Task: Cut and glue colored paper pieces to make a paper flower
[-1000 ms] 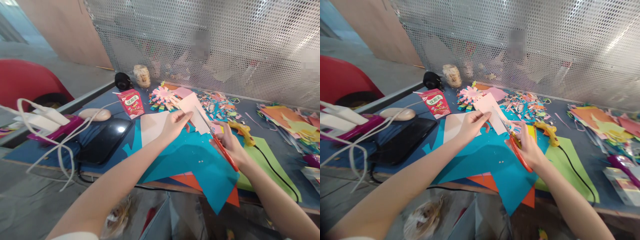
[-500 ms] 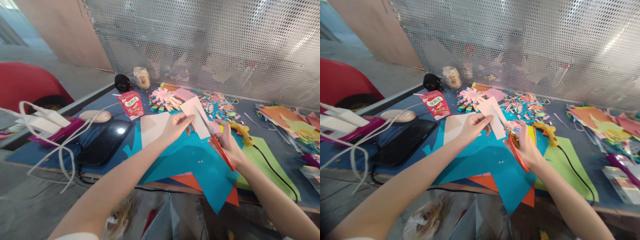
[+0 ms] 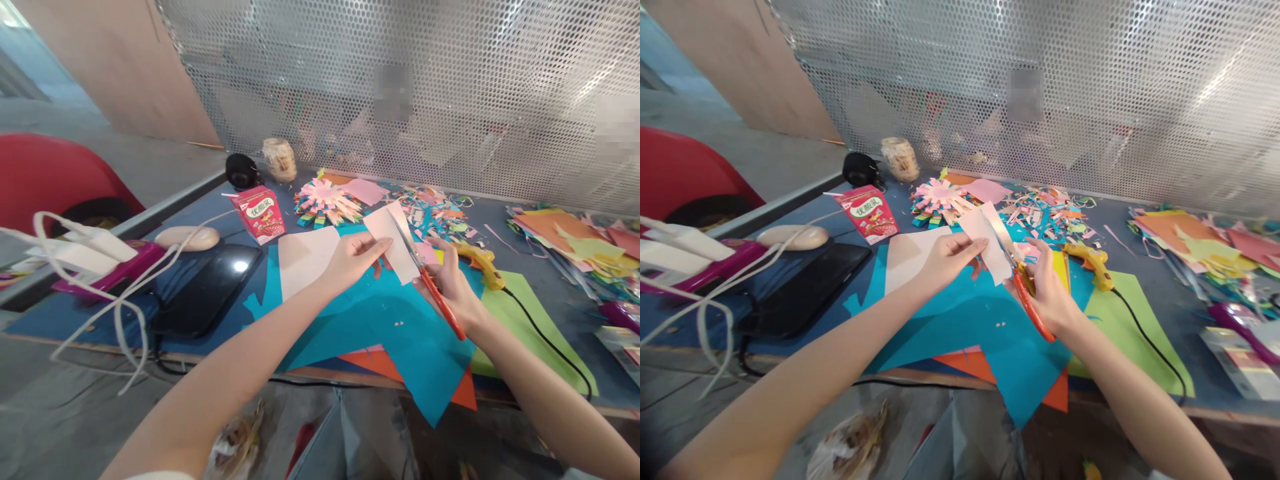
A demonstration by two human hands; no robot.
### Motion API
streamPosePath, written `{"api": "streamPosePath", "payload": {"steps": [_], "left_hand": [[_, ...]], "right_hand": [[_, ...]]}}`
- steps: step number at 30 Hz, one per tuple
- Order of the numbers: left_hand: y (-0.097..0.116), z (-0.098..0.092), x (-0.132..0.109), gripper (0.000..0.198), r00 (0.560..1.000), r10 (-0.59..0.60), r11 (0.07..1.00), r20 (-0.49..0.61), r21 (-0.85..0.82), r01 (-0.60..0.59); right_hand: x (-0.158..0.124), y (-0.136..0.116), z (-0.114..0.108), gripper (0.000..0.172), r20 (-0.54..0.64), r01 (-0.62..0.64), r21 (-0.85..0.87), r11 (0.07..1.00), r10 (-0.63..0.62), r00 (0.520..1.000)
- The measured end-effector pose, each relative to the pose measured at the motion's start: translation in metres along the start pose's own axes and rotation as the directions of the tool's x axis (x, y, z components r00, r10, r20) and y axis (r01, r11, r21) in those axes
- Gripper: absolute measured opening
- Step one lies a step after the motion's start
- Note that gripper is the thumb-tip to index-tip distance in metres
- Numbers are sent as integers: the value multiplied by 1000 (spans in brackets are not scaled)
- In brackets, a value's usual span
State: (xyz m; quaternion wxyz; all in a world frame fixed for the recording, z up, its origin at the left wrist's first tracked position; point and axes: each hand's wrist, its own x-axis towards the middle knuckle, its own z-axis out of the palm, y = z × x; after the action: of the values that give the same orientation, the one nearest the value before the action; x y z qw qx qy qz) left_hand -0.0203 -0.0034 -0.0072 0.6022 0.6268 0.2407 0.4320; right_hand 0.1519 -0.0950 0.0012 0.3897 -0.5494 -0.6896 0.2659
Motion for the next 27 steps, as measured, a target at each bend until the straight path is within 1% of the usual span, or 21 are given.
{"api": "streamPosePath", "payload": {"steps": [3,8,10,13,16,20,24,27], "left_hand": [[1,0,-1,39,1000,16,1000,5,-7,-16],[5,2,-3,40,998,-5,999,55,50,2],[6,2,-4,40,998,-7,997,63,75,2],[5,0,-3,40,998,-7,995,70,104,0],[2,-4,-1,38,995,-17,995,96,104,7],[1,-7,0,41,994,-28,992,106,128,14],[4,-5,0,43,988,-56,981,144,193,27],[7,-4,0,42,989,-68,970,128,242,35]], "right_hand": [[-1,-1,1,68,-12,-27,3,1000,27,1000],[0,0,3,72,-3,-6,58,998,6,1000],[0,0,3,74,-14,-7,45,999,8,1000],[0,-1,3,71,-37,-26,4,1000,26,999],[0,-1,2,65,-33,-34,-9,999,34,999],[2,2,3,63,-12,-20,21,1000,21,1000],[3,5,4,61,-39,7,21,1000,-6,999],[2,5,3,59,-30,-9,40,999,10,1000]]}}
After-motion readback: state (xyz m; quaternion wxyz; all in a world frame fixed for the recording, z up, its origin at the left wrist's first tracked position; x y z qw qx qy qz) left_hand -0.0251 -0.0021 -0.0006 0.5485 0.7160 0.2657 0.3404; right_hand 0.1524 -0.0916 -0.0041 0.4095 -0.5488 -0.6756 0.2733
